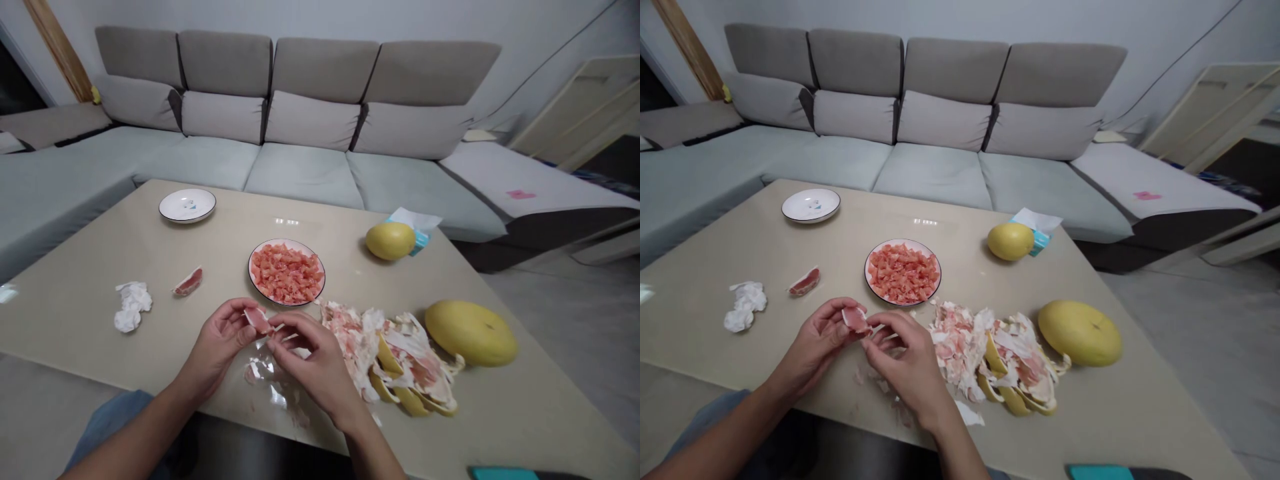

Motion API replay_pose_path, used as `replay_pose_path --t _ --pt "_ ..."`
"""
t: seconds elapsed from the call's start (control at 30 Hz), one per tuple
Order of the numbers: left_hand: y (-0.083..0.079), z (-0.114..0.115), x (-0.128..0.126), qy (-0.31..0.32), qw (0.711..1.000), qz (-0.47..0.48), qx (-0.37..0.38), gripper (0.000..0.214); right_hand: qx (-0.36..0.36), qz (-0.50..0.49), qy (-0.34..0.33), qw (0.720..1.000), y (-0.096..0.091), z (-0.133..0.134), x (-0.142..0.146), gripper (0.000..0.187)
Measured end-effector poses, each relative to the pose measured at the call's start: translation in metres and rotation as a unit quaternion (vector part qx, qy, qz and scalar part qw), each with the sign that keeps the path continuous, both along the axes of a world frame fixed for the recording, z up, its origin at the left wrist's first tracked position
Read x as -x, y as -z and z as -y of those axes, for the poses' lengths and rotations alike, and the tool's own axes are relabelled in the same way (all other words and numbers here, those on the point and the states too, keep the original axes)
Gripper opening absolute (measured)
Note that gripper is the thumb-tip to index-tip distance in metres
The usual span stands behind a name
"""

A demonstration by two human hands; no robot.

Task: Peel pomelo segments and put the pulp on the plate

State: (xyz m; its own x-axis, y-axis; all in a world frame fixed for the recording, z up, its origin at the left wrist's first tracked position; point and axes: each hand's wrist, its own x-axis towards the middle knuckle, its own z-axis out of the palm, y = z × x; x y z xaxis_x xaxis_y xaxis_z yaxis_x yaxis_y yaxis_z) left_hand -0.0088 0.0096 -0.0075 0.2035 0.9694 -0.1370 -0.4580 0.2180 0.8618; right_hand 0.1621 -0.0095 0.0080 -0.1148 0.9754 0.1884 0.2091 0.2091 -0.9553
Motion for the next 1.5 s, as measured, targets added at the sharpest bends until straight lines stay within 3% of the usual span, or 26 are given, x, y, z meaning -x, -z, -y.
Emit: replay_pose_path --t 0.17,0.5,0.77,0.93,1.1,1.33,1.5 --pt "0.003 0.0 -0.001 0.025 1.0 -0.007 -0.009 0.036 -0.052 0.038 0.021 0.998 -0.005 0.001 0.0 0.01" --pt "0.008 0.001 0.0 0.049 0.996 -0.068 0.007 0.04 -0.111 0.06 0.014 0.992 -0.002 0.005 0.005 0.014" --pt "0.004 0.0 0.0 0.038 0.991 -0.112 -0.067 0.034 -0.131 0.096 0.026 0.986 -0.004 0.009 0.005 0.014" --pt "0.0 0.0 0.001 0.078 0.982 -0.149 -0.088 0.043 -0.087 0.059 0.036 0.994 -0.009 0.01 0.006 0.015" --pt "0.002 0.0 0.002 0.104 0.984 -0.117 -0.091 0.039 -0.018 0.002 0.032 0.999 -0.009 0.008 0.008 0.012" --pt "0.005 0.003 0.003 0.103 0.986 -0.11 -0.078 0.034 0.154 -0.106 0.01 0.982 -0.004 0.004 0.008 0.011" --pt "-0.002 0.002 0.004 0.094 0.992 -0.084 -0.025 0.036 0.171 -0.117 0.036 0.978 0.003 0.0 0.004 0.007"
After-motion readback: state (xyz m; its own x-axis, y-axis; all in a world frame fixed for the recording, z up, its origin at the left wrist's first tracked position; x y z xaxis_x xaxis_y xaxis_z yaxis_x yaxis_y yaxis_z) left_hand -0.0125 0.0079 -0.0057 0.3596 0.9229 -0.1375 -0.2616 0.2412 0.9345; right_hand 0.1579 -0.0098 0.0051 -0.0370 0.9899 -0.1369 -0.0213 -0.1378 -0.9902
